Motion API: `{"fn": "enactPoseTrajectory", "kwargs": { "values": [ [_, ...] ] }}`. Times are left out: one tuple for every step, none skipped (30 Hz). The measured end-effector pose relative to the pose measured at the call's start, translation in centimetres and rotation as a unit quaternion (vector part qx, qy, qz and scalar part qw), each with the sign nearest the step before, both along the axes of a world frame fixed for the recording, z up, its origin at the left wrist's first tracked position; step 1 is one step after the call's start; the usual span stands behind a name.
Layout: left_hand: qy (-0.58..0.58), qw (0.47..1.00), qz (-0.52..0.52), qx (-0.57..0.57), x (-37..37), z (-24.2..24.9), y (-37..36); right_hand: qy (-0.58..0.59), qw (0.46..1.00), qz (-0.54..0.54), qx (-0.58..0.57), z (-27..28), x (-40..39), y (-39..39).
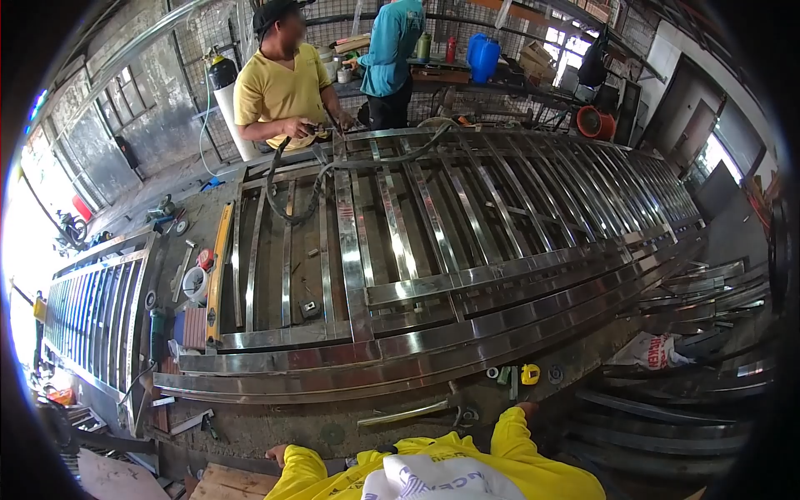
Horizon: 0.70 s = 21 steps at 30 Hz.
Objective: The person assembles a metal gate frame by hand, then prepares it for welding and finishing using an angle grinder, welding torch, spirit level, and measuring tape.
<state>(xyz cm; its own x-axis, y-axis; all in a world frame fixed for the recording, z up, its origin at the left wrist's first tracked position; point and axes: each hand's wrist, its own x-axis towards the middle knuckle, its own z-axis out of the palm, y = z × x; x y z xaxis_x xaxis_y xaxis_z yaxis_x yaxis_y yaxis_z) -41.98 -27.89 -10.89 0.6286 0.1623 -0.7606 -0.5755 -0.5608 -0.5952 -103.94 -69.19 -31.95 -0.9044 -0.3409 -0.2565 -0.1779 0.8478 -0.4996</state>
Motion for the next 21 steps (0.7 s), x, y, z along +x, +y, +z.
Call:
{"fn": "enactPoseTrajectory", "kwargs": {
  "values": [
    [-0.001, 1.000, 0.009, 0.001, 0.3, -0.6, 0.2, 0.004, 1.000, 0.005, 0.010, 0.3, 0.2, 0.0],
    [-0.004, 1.000, 0.011, 0.011, 0.6, -1.1, 0.6, 0.010, 1.000, 0.011, 0.018, 0.7, 0.3, 0.1],
    [-0.005, 1.000, 0.013, 0.015, 0.7, -1.4, 0.6, 0.013, 0.999, 0.016, 0.027, 0.9, 0.4, 0.1],
    [-0.006, 1.000, 0.013, 0.018, 0.8, -1.8, 0.7, 0.017, 0.999, 0.020, 0.034, 1.1, 0.6, 0.1],
    [-0.006, 1.000, 0.013, 0.021, 1.0, -2.1, 0.7, 0.023, 0.999, 0.026, 0.041, 1.3, 0.7, 0.1],
    [-0.008, 1.000, 0.014, 0.024, 1.1, -2.3, 0.8, 0.028, 0.998, 0.031, 0.048, 1.6, 0.7, 0.1],
    [-0.010, 0.999, 0.015, 0.027, 1.1, -2.5, 0.9, 0.031, 0.997, 0.036, 0.056, 1.7, 0.9, 0.2],
    [-0.011, 0.999, 0.015, 0.030, 1.1, -2.7, 1.0, 0.036, 0.996, 0.041, 0.064, 1.9, 1.0, 0.1],
    [-0.012, 0.999, 0.017, 0.032, 1.2, -3.0, 1.0, 0.042, 0.996, 0.044, 0.070, 1.7, 0.9, 0.1],
    [-0.013, 0.999, 0.019, 0.032, 1.3, -3.2, 1.0, 0.046, 0.995, 0.047, 0.077, 1.4, 0.9, 0.0],
    [-0.014, 0.999, 0.020, 0.035, 1.4, -3.4, 1.1, 0.047, 0.994, 0.048, 0.084, 1.2, 0.9, -0.1],
    [-0.015, 0.999, 0.020, 0.039, 1.4, -3.4, 1.0, 0.048, 0.995, 0.039, 0.072, 0.1, 0.6, -0.2],
    [-0.019, 0.999, 0.024, 0.043, 1.4, -3.7, 1.2, 0.105, 0.990, 0.050, 0.077, -0.9, 0.4, -0.1],
    [-0.021, 0.998, 0.027, 0.050, 1.7, -4.4, 1.4, 0.161, 0.982, 0.060, 0.082, -1.8, 0.3, 0.1],
    [-0.024, 0.998, 0.028, 0.056, 1.9, -5.0, 1.5, 0.216, 0.970, 0.070, 0.087, -2.3, 0.3, 0.2],
    [-0.024, 0.996, 0.036, 0.075, 2.2, -6.5, 1.8, 0.195, 0.977, 0.055, 0.059, -0.9, 0.7, 0.2],
    [-0.025, 0.997, 0.030, 0.061, 2.0, -5.5, 1.8, 0.174, 0.984, 0.039, 0.030, 1.9, 1.7, 0.2],
    [-0.023, 0.998, 0.029, 0.055, 1.8, -5.0, 1.6, 0.152, 0.988, 0.024, 0.002, 4.6, 2.8, 0.3],
    [-0.020, 0.998, 0.026, 0.047, 1.6, -4.6, 1.4, 0.156, 0.987, 0.041, 0.024, 6.7, 3.7, 0.6],
    [-0.017, 0.999, 0.024, 0.044, 1.5, -4.2, 1.3, 0.160, 0.984, 0.057, 0.045, 8.1, 4.3, 0.9],
    [-0.017, 0.999, 0.022, 0.040, 1.4, -3.9, 1.2, 0.165, 0.981, 0.074, 0.067, 9.4, 4.8, 1.1]
  ]
}}
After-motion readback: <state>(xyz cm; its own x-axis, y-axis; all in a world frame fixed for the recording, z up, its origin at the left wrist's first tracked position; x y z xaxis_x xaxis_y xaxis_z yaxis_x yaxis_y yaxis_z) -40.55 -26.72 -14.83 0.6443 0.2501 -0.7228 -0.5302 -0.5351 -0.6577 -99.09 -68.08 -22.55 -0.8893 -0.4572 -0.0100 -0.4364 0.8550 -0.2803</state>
